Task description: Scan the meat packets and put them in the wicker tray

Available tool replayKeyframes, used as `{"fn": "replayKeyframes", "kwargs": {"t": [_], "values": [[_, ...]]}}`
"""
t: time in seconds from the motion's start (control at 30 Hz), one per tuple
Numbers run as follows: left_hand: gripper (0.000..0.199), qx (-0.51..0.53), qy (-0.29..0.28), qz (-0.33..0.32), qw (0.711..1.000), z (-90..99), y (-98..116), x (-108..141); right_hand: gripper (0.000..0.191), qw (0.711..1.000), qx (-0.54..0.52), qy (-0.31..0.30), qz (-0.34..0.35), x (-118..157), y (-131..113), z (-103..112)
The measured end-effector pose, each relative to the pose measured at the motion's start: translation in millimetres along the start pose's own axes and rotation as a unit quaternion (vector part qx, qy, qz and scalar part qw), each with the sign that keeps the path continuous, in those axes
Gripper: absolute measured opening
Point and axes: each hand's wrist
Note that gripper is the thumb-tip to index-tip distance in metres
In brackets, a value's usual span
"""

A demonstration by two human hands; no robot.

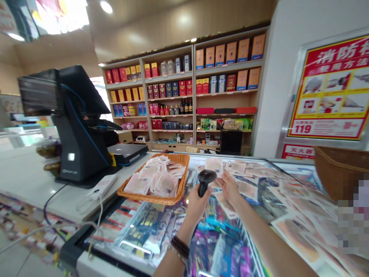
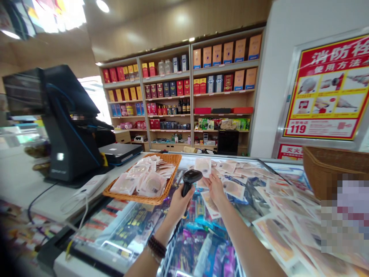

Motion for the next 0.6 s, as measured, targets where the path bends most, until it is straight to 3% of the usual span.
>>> {"fn": "replayKeyframes", "kwargs": {"t": [0.23,0.6], "values": [[0.060,0.025,-0.051,0.017,0.998,-0.1,8,2,0.038,1.000,-0.003,0.007,0.006,4,0,1],[0.060,0.027,-0.052,0.017,0.998,1.1,11,4,0.039,1.000,-0.013,0.026,0.004,3,2,3]]}}
Point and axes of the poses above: each hand's wrist, its own x-axis away from the middle knuckle, its own z-axis out of the back of the hand, y = z × x, and after that the axes turned 5 degrees about y, right-handed
